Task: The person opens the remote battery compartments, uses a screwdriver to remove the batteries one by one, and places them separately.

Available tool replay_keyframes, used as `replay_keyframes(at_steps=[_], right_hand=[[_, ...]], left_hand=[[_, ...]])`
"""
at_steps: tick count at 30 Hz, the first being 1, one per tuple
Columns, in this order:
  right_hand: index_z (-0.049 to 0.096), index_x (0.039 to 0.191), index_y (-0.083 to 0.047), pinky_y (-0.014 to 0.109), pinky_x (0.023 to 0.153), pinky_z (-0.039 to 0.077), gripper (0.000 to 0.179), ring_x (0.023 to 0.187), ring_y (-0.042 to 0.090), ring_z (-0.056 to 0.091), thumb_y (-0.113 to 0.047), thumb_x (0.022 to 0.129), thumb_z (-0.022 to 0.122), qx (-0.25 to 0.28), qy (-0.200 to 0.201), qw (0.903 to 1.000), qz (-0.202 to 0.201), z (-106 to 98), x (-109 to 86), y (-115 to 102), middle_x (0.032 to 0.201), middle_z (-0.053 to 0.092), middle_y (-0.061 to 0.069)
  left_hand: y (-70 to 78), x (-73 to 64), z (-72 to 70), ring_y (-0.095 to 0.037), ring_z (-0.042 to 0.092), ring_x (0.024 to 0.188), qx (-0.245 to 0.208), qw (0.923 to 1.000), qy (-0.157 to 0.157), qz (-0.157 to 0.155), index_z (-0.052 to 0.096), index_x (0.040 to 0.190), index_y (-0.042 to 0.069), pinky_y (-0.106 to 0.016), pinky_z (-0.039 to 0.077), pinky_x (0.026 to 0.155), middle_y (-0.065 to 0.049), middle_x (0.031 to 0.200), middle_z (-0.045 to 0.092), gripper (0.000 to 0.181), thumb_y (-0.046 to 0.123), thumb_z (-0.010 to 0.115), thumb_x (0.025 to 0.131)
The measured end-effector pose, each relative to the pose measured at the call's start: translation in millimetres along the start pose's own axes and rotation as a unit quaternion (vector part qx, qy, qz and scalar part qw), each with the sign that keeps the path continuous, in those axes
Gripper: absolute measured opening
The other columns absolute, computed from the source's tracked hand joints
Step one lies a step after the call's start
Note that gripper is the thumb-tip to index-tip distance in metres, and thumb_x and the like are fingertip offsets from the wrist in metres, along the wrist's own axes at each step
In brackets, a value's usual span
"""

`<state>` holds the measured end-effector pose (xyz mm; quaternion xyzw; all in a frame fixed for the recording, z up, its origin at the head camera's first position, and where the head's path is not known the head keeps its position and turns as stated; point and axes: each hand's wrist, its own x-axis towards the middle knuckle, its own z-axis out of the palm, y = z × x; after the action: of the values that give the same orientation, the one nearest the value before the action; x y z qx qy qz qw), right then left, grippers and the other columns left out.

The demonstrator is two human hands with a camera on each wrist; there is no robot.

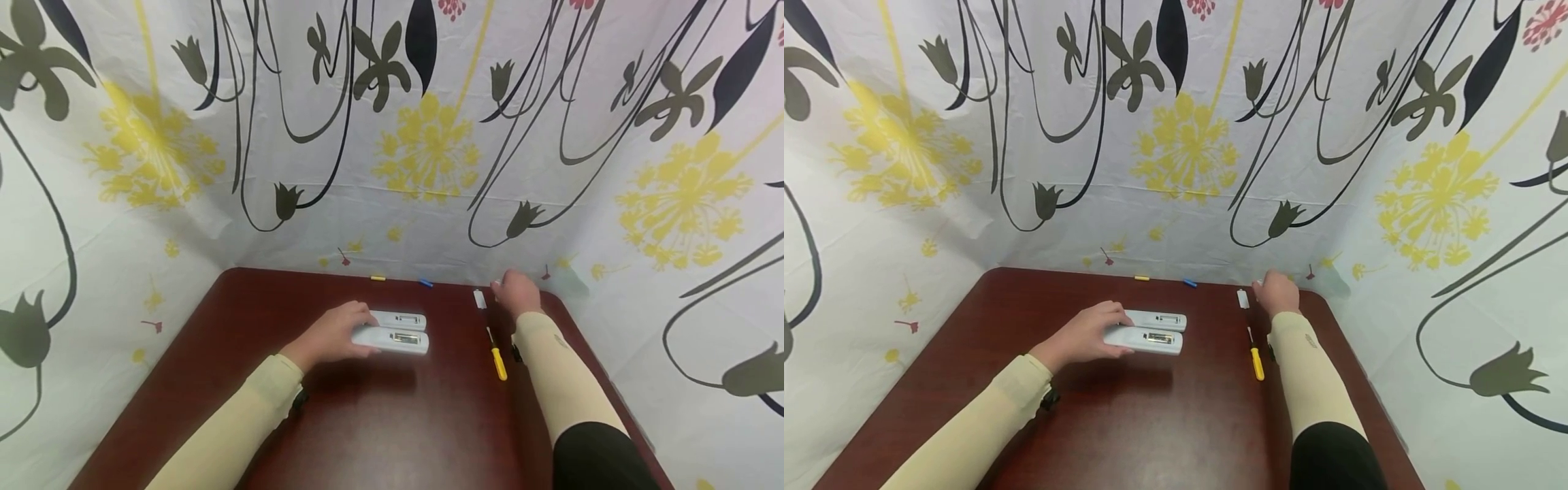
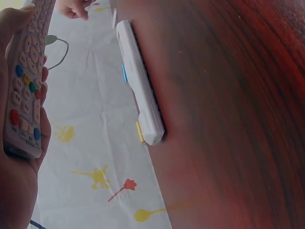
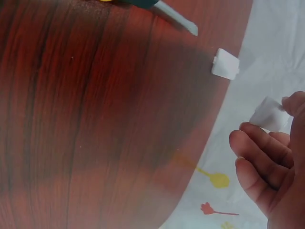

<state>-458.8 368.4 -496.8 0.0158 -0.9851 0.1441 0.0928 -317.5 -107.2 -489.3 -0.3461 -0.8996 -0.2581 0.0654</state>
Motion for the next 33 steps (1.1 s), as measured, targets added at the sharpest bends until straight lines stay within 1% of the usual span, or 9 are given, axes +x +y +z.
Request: replay_keyframes(at_steps=[3,6,13,17,23,29,31,33], right_hand=[[0.062,0.086,-0.002,0.056,0.064,0.053,0.039,0.065,0.036,0.062,-0.033,0.109,0.063,-0.003,-0.018,0.9998,0.003,8,4.4,0,0.074,0.064,0.015],[0.062,0.091,-0.001,0.058,0.066,0.055,0.036,0.069,0.037,0.064,-0.032,0.109,0.065,-0.007,-0.026,0.9996,0.009,17,6.1,4,0.078,0.066,0.016],[0.063,0.098,0.0,0.056,0.068,0.055,0.035,0.075,0.037,0.067,-0.034,0.11,0.066,-0.004,-0.037,0.9982,0.048,34,6.0,13,0.085,0.068,0.017],[0.063,0.1,0.001,0.056,0.069,0.055,0.037,0.077,0.037,0.066,-0.035,0.11,0.066,0.005,-0.052,0.9969,0.059,40,9.2,14,0.088,0.068,0.019],[0.065,0.103,0.004,0.054,0.071,0.055,0.04,0.077,0.037,0.065,-0.035,0.111,0.065,0.002,-0.072,0.9953,0.065,43,9.2,20,0.088,0.069,0.019],[0.068,0.106,0.008,0.054,0.071,0.054,0.047,0.077,0.037,0.064,-0.039,0.112,0.063,0.012,-0.083,0.9928,0.085,42,4.7,15,0.085,0.068,0.02],[0.069,0.103,0.008,0.054,0.072,0.054,0.05,0.077,0.038,0.064,-0.041,0.112,0.062,0.016,-0.089,0.9922,0.086,40,3.9,13,0.084,0.068,0.02],[0.07,0.096,0.005,0.054,0.072,0.054,0.051,0.076,0.037,0.064,-0.041,0.113,0.06,0.02,-0.091,0.9924,0.081,40,3.4,10,0.082,0.067,0.019]], left_hand=[[0.1,-0.7,-1.8,-0.011,0.058,0.107,0.001,1.0,0.005,-0.002,0.079,0.123,0.025,-0.036,0.054,0.094,0.012,0.118,0.065,0.047,0.05,0.094,0.087],[0.6,-0.6,-2.8,-0.01,0.058,0.107,0.003,1.0,0.005,-0.003,0.079,0.124,0.026,-0.035,0.054,0.094,0.013,0.118,0.064,0.048,0.053,0.093,0.087],[2.9,0.3,-2.5,-0.009,0.057,0.107,0.005,1.0,0.001,0.006,0.079,0.125,0.025,-0.034,0.053,0.095,0.012,0.118,0.064,0.049,0.055,0.091,0.088],[4.2,-0.6,-2.5,-0.009,0.057,0.108,0.009,1.0,0.0,-0.001,0.079,0.125,0.026,-0.033,0.053,0.096,0.012,0.118,0.064,0.049,0.055,0.092,0.088],[6.2,-0.1,-1.9,-0.009,0.057,0.109,0.008,1.0,-0.003,-0.002,0.078,0.126,0.026,-0.033,0.054,0.097,0.013,0.119,0.064,0.05,0.057,0.091,0.088],[8.0,-0.4,-5.4,-0.009,0.058,0.111,0.004,0.9999,-0.008,-0.014,0.079,0.127,0.027,-0.035,0.054,0.099,0.013,0.121,0.065,0.051,0.058,0.091,0.088],[7.3,-1.2,-5.8,-0.009,0.058,0.111,0.004,0.9999,-0.006,-0.015,0.079,0.126,0.027,-0.035,0.054,0.099,0.013,0.12,0.065,0.051,0.058,0.091,0.088],[6.6,-2.3,-6.4,-0.009,0.058,0.11,0.004,0.9999,-0.003,-0.015,0.079,0.125,0.027,-0.035,0.054,0.099,0.013,0.119,0.065,0.05,0.057,0.091,0.088]])
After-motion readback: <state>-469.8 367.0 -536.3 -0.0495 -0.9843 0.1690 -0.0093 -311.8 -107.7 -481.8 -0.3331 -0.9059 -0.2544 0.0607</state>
